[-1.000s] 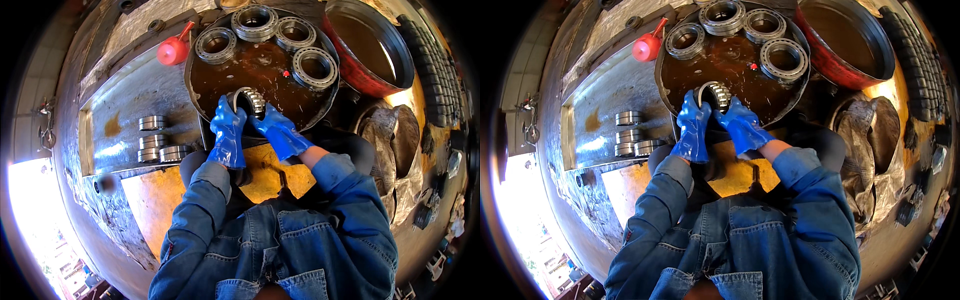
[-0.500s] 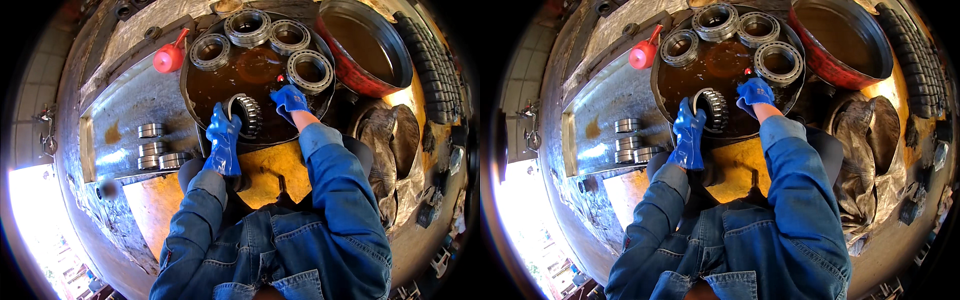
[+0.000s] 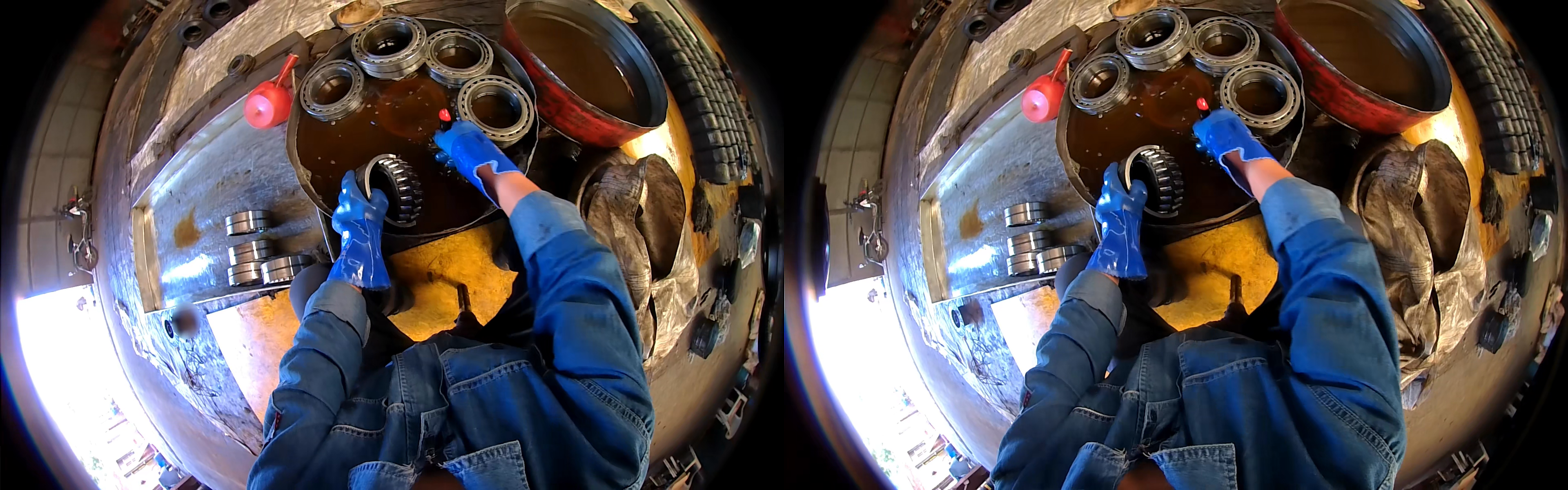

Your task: The person scrubs a metal bearing with a red-handled brush while holding it over a container of dark liquid. They repeatedly dip the bearing into the liquid and scrub it, then place the cleaned bearing onto a metal tray alongside other bearings.

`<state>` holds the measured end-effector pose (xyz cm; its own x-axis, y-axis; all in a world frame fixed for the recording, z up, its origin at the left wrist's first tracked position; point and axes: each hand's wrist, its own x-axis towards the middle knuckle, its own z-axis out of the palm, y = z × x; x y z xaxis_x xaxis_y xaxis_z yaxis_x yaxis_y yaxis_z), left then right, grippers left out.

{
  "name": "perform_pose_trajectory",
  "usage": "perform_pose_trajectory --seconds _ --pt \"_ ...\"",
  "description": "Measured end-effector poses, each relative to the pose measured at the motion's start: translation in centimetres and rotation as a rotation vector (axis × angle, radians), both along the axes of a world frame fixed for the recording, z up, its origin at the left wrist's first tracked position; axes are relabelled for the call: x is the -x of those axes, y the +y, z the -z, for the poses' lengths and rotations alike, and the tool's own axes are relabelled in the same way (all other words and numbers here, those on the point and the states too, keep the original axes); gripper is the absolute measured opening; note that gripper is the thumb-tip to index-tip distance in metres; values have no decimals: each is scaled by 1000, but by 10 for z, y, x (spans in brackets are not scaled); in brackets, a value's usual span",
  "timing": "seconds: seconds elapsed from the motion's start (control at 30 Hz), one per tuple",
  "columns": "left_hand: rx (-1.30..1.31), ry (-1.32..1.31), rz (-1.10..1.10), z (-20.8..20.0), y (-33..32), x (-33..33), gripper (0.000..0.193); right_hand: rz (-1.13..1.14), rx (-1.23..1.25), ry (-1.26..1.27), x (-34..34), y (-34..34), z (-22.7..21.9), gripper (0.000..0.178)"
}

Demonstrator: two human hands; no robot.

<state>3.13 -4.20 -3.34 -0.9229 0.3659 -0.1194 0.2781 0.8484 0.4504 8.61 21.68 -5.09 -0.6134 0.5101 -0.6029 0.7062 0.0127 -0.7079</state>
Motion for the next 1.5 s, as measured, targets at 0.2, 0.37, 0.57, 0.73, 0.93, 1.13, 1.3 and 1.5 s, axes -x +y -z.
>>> perform_pose_trajectory --seconds 0.2,0.37,0.57,0.73,0.93,1.13,1.3,1.5 --pt "-33 -117 25 7 -11 16 79 315 533 536 -18 -11 -54 27" --pt "24 -63 187 5 -6 25 83 168 530 538 0 -31 -43 32" --pt "284 15 227 -1 10 26 85 -122 407 426 -40 -19 -36 37" --pt "183 -17 215 -13 16 14 87 38 465 385 -67 -16 -40 38" --pt "36 -129 169 -22 13 7 92 -156 -201 78 -79 -9 0 54" --pt "45 -161 115 -29 3 1 91 122 325 383 -76 -22 -63 46" --pt "13 -131 127 -12 7 18 88 84 446 515 -65 -37 -30 43" --pt "-115 -285 39 25 -15 53 80 30 257 292 -68 -22 -9 39"
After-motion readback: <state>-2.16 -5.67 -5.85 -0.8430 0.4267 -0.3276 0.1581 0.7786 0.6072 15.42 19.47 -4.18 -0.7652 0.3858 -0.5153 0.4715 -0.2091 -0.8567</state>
